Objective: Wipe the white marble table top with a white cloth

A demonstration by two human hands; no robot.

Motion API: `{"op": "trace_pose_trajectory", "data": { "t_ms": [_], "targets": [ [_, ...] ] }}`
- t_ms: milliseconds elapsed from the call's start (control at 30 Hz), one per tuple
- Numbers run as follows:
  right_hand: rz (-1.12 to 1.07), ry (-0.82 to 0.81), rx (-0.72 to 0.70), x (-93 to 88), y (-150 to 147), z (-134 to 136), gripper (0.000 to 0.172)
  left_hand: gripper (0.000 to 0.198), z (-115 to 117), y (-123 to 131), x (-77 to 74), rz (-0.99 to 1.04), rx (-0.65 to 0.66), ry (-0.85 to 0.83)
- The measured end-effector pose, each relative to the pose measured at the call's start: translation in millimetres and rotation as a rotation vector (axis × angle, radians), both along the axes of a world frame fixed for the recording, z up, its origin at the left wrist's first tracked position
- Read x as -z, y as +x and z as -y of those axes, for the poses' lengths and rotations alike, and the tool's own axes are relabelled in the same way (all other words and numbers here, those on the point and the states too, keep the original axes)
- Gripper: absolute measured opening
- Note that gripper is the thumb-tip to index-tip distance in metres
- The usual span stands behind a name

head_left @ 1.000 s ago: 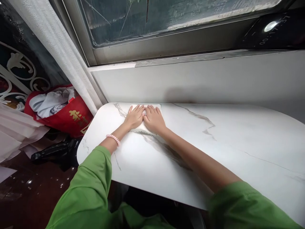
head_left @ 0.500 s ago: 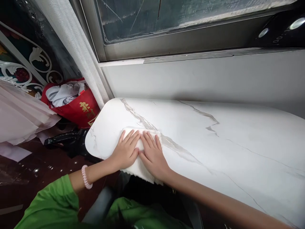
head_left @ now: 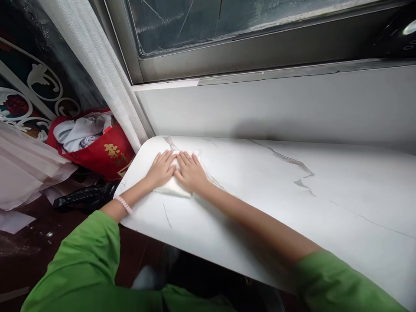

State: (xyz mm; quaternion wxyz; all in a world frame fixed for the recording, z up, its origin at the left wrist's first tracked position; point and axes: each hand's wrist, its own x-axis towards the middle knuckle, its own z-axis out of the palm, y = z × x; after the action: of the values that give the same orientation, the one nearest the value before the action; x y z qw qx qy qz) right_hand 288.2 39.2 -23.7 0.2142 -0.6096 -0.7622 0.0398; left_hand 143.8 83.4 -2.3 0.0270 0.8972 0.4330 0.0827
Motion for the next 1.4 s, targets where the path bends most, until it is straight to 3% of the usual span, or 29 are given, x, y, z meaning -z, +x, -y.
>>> {"op": "trace_pose_trajectory", "data": {
  "t_ms": [133, 267, 400, 567, 767, 1167, 1267, 1400],
  "targets": [
    [-0.014, 0.012, 0.028, 2.6, -1.6, -70.3, 0.059, 0.046, -73.2, 5.8, 0.7, -0.020, -0.004, 0.011],
    [-0.035, 0.023, 0.061, 7.4, 1.7, -111.5, 0.059, 0.046, -115.2, 12.6, 3.1, -0.028, 0.003, 0.017],
    [-0.026, 0.029, 0.072, 8.6, 2.9, -120.9, 0.059, 0.047, -126.0, 14.7, 5.3, -0.031, 0.007, 0.011],
    [-0.021, 0.017, 0.088, 6.0, -0.2, -110.5, 0.058, 0.047, -119.0, 11.6, 6.0, -0.032, 0.023, 0.015],
    [-0.015, 0.032, 0.114, 4.0, -13.6, -63.7, 0.059, 0.047, -78.3, -1.3, 3.2, -0.046, 0.060, 0.027],
    [-0.029, 0.015, -0.038, -5.6, -66.8, 100.3, 0.059, 0.049, 92.0, -71.5, -6.2, -0.020, 0.081, 0.010],
    [-0.041, 0.002, -0.091, -7.1, -75.3, 122.8, 0.059, 0.050, 120.1, -84.8, -5.8, -0.008, 0.071, 0.023],
    [-0.059, -0.011, -0.152, -8.3, -87.2, 135.4, 0.060, 0.051, 140.4, -101.7, -2.9, 0.005, 0.050, 0.047]
  ]
}}
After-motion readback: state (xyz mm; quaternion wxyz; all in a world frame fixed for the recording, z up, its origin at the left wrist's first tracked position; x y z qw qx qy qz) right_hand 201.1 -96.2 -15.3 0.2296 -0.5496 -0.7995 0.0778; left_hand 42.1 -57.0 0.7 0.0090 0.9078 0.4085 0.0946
